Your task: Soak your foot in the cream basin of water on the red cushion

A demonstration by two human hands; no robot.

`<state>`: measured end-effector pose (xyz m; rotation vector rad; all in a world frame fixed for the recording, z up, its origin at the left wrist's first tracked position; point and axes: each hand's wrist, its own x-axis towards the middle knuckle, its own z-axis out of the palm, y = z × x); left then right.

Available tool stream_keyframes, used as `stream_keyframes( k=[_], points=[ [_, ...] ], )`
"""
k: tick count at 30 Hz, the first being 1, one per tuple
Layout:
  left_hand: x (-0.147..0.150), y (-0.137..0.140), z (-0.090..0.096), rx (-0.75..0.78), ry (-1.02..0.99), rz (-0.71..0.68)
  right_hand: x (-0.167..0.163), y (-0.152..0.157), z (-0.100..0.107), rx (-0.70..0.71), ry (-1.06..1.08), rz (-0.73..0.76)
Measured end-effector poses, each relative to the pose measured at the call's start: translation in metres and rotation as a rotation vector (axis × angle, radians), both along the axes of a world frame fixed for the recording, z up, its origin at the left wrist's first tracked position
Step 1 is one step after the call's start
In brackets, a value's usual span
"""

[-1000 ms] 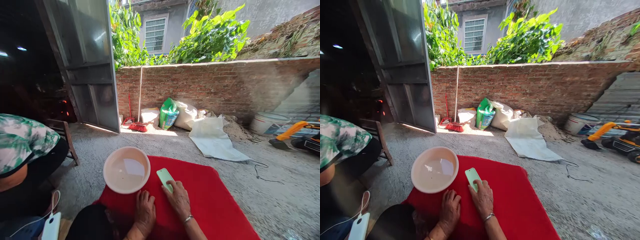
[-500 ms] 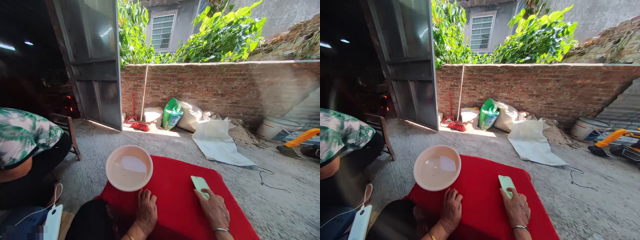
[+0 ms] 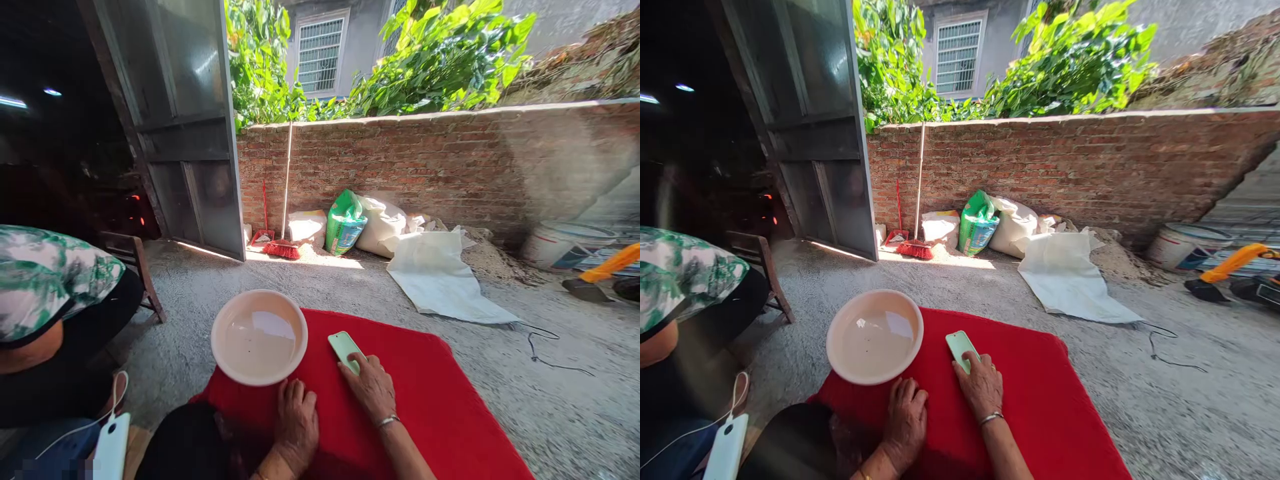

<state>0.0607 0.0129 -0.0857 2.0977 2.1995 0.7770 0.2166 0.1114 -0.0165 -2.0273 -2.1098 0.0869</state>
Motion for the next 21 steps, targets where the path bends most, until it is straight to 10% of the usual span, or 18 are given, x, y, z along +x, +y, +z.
stream_keyframes(
  k=[8, 21],
  points=[
    [0.0, 0.0, 0.009, -0.055, -0.077, -0.009, 0.07, 0.001, 0.001, -0.043, 0.06, -0.321],
    [0.0, 0.001, -0.007, -0.003, -0.031, -0.003, -0.027, 0.007, 0.002, 0.015, 0.021, 0.069]
  ],
)
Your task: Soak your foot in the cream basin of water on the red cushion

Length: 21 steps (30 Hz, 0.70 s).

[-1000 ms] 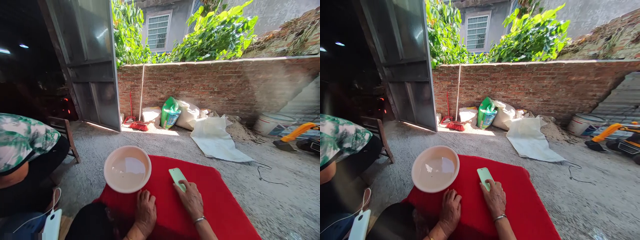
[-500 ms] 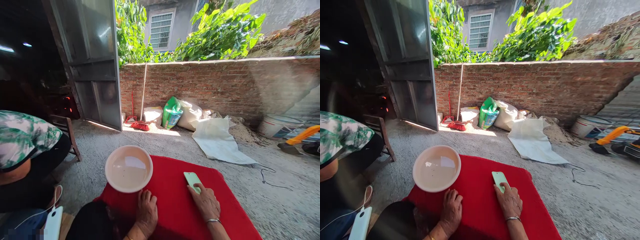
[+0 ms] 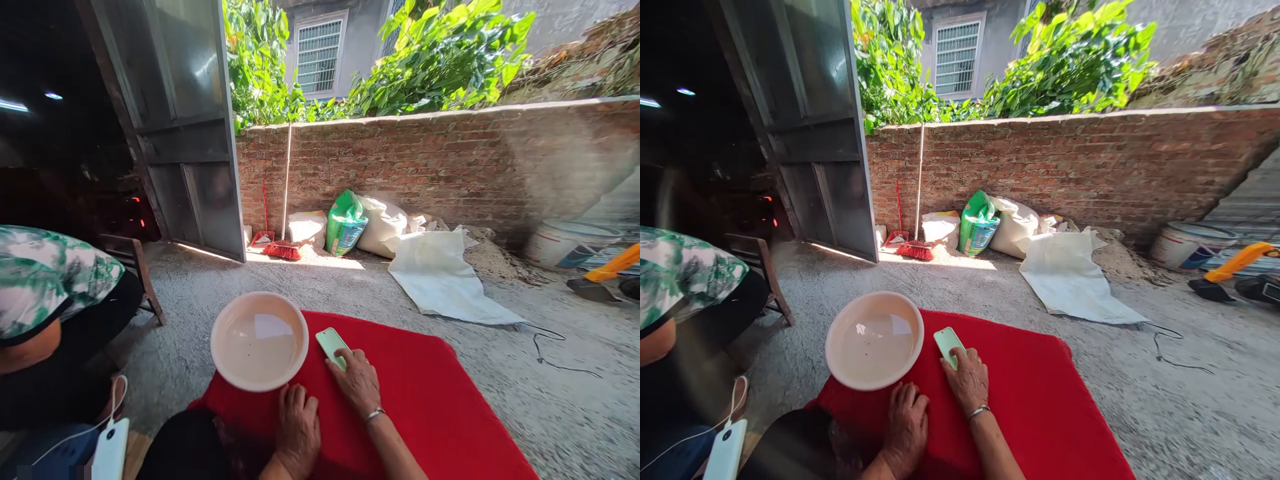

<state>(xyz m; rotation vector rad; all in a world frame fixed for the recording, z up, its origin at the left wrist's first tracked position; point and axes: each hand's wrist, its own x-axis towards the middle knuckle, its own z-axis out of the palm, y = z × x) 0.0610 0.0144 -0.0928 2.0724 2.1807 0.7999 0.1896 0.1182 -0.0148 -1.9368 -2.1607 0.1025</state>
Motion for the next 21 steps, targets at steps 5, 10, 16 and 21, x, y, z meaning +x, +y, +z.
stream_keyframes(
  k=[5, 10, 16, 21],
  points=[
    [0.002, 0.0, 0.006, -0.031, -0.019, 0.006, 0.048, 0.011, 0.001, -0.07, -0.01, -0.231],
    [0.002, -0.001, 0.009, -0.015, -0.038, -0.001, 0.09, 0.007, -0.009, -0.039, 0.056, -0.324],
    [0.0, 0.002, -0.004, 0.124, 0.004, 0.025, 0.046, -0.004, -0.021, 0.066, 0.123, -0.063],
    [0.0, 0.002, -0.007, 0.174, 0.034, 0.025, -0.001, -0.003, -0.023, 0.096, 0.097, 0.101]
  ],
)
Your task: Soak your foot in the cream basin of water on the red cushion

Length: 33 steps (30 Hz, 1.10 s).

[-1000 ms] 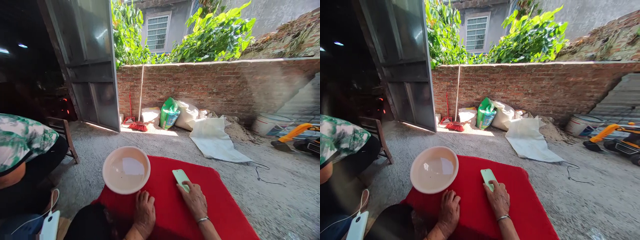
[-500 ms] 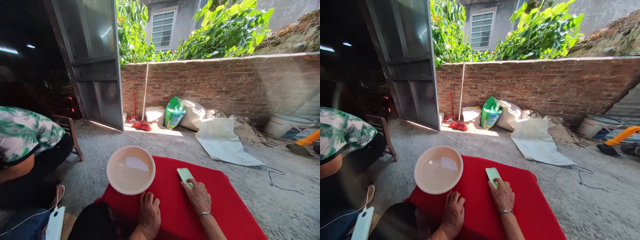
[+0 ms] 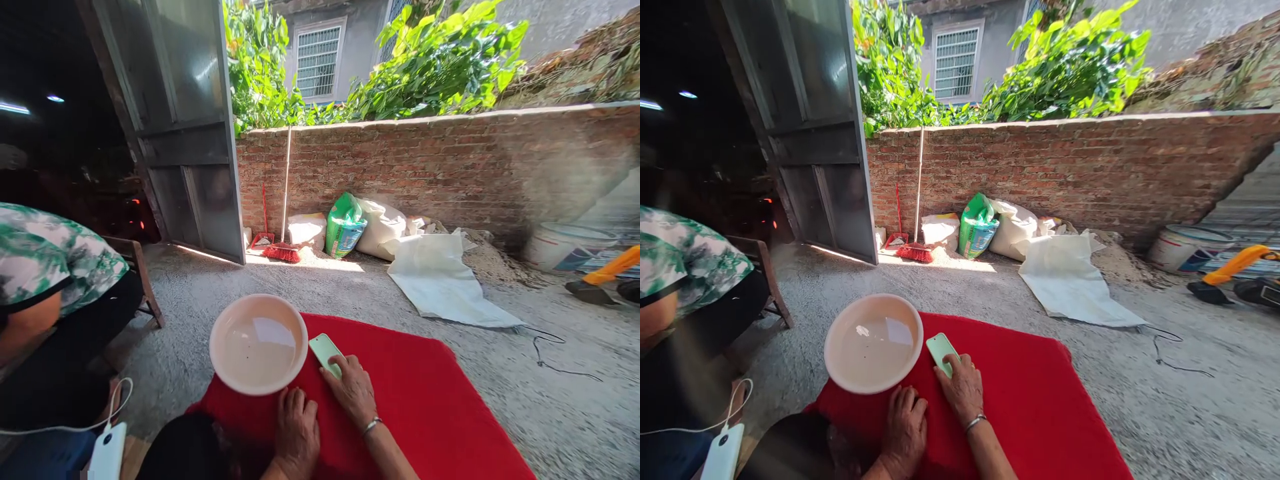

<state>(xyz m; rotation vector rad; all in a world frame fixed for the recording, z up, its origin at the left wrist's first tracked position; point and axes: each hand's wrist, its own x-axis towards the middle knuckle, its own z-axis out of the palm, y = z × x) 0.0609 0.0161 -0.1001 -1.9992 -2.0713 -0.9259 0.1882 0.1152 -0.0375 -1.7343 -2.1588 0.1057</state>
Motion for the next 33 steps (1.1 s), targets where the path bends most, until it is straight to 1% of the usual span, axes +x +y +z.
stream_keyframes(
  k=[2, 5, 10, 13, 15, 18, 21, 24, 26, 30, 33],
  points=[
    [0.001, -0.001, 0.002, -0.027, 0.009, 0.0, -0.004, 0.005, 0.004, -0.011, -0.03, 0.003],
    [0.003, -0.003, 0.006, -0.1, -0.001, 0.0, 0.009, 0.016, 0.015, -0.077, -0.104, -0.07],
    [0.003, -0.003, 0.011, -0.176, -0.069, -0.024, 0.062, 0.023, 0.031, -0.185, -0.167, -0.275],
    [0.001, -0.002, 0.013, -0.197, -0.102, -0.028, 0.097, 0.018, 0.033, -0.204, -0.15, -0.357],
    [-0.001, -0.002, 0.013, -0.195, -0.104, -0.031, 0.117, 0.012, 0.031, -0.199, -0.139, -0.371],
    [-0.002, -0.002, 0.009, -0.15, -0.092, -0.025, 0.14, 0.002, 0.029, -0.192, -0.105, -0.361],
    [-0.003, -0.001, -0.001, -0.073, -0.071, -0.005, 0.155, -0.011, 0.025, -0.201, -0.015, -0.344],
    [-0.005, 0.001, -0.011, -0.001, -0.031, 0.011, 0.161, -0.024, 0.018, -0.189, 0.095, -0.297],
    [-0.007, 0.001, -0.015, 0.049, -0.015, 0.018, 0.16, -0.029, 0.013, -0.146, 0.137, -0.271],
    [-0.012, -0.001, -0.016, 0.142, -0.027, 0.026, 0.161, -0.029, 0.009, -0.073, 0.092, -0.286],
    [-0.015, -0.003, -0.013, 0.164, -0.043, 0.003, 0.168, -0.024, 0.013, -0.031, 0.03, -0.359]
  ],
)
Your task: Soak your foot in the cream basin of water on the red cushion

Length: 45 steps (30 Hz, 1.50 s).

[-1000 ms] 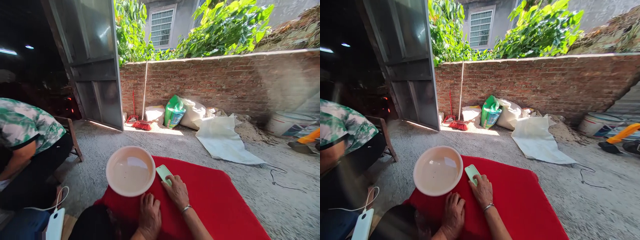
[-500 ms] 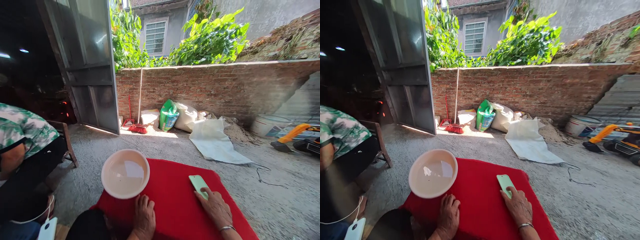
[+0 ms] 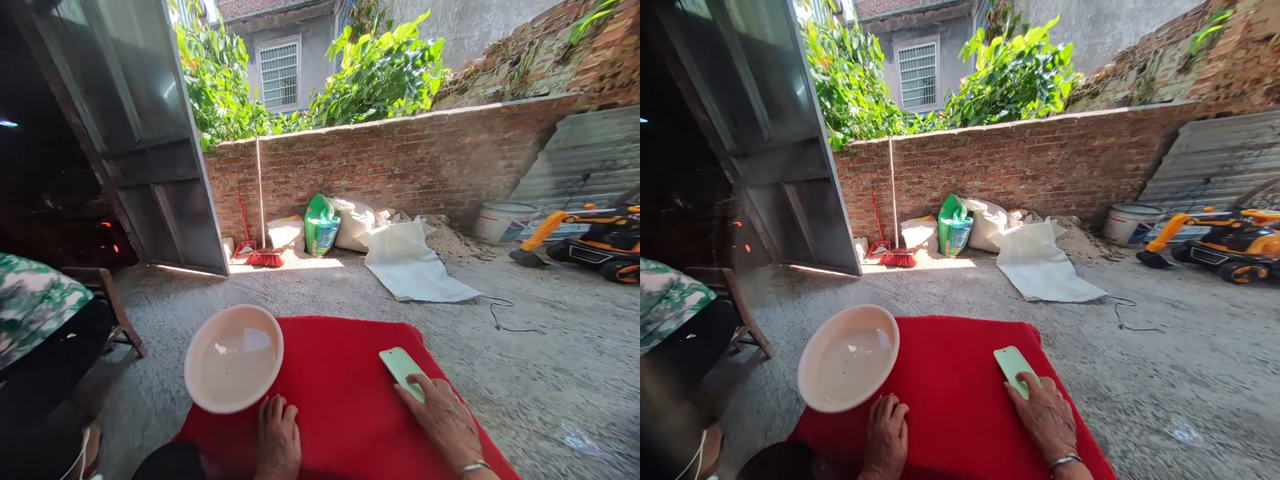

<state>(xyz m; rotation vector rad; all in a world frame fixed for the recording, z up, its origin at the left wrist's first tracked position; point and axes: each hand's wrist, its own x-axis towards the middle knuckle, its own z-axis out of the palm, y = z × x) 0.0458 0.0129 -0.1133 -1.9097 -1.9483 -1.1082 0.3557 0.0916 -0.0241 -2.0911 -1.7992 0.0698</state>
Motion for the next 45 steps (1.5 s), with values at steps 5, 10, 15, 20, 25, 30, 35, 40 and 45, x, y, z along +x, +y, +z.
stream_keyframes(
  k=[5, 10, 15, 20, 25, 30, 35, 40, 45],
  points=[
    [-0.001, -0.002, 0.005, 0.012, -0.003, 0.004, -0.012, -0.005, 0.002, 0.054, 0.102, 0.033],
    [-0.003, -0.002, 0.007, 0.009, -0.002, -0.005, -0.059, -0.022, -0.013, 0.097, 0.08, 0.293],
    [-0.003, 0.0, 0.004, 0.004, -0.007, -0.011, -0.048, -0.014, -0.02, 0.064, -0.032, 0.213],
    [0.0, 0.0, 0.003, -0.008, 0.011, -0.004, -0.002, -0.008, -0.012, 0.058, -0.045, -0.033],
    [-0.001, -0.001, 0.006, -0.022, 0.059, 0.009, -0.015, -0.008, -0.007, 0.096, 0.048, 0.013],
    [-0.005, -0.001, 0.01, -0.012, 0.054, -0.008, -0.057, -0.004, -0.008, 0.063, 0.09, 0.212],
    [-0.007, -0.002, 0.01, -0.012, 0.059, -0.009, -0.052, 0.0, -0.001, -0.005, -0.029, 0.127],
    [-0.005, -0.003, 0.01, -0.02, 0.06, -0.011, -0.024, 0.0, 0.009, 0.017, -0.048, -0.06],
    [-0.005, -0.002, 0.008, -0.006, 0.05, -0.003, -0.064, -0.022, -0.001, 0.027, 0.105, 0.235]
  ],
)
